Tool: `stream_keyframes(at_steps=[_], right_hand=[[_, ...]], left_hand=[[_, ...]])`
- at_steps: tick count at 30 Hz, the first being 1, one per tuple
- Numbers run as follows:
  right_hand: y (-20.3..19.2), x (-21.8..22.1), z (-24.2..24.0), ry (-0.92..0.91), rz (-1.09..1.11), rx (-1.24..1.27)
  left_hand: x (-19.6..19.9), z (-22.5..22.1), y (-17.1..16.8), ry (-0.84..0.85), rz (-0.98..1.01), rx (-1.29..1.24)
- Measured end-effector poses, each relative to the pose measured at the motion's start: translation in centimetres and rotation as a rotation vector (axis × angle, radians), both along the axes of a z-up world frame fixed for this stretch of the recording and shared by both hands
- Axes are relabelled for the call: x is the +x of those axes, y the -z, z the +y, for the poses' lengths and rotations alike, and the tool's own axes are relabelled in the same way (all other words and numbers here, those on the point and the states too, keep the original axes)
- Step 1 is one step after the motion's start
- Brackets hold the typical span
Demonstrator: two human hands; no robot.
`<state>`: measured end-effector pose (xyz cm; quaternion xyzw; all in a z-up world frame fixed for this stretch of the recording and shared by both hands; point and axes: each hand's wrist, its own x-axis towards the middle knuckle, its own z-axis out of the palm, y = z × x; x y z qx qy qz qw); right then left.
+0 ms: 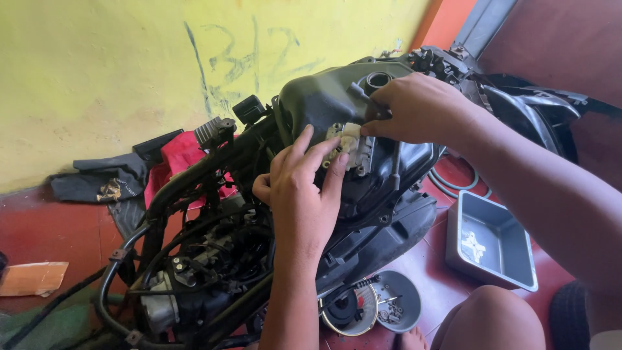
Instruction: Removing and cleaning a fuel pump component from a motorcycle fuel tank using a socket wrench.
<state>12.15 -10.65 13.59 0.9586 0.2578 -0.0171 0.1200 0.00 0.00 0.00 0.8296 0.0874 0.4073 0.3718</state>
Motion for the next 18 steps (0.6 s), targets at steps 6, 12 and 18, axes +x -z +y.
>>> stream_keyframes(at_steps=[6,12,18], right_hand=[[0.9,1.3,-0.7,-0.137,-0.039,-0.011],[-0.3,1.3,-1.1,-0.251,-0.005,-0.019],[-0.1,-0.7,-2.6,-0.596,0.021,0.427]], left_hand=[[0.1,0.0,0.1,0.004,-0.005,0.004],[0.1,0.0,0.0,0.014,0.006,-0.003],[-0.5,-0.4,-1.2,0.450,-0.189,-0.543]])
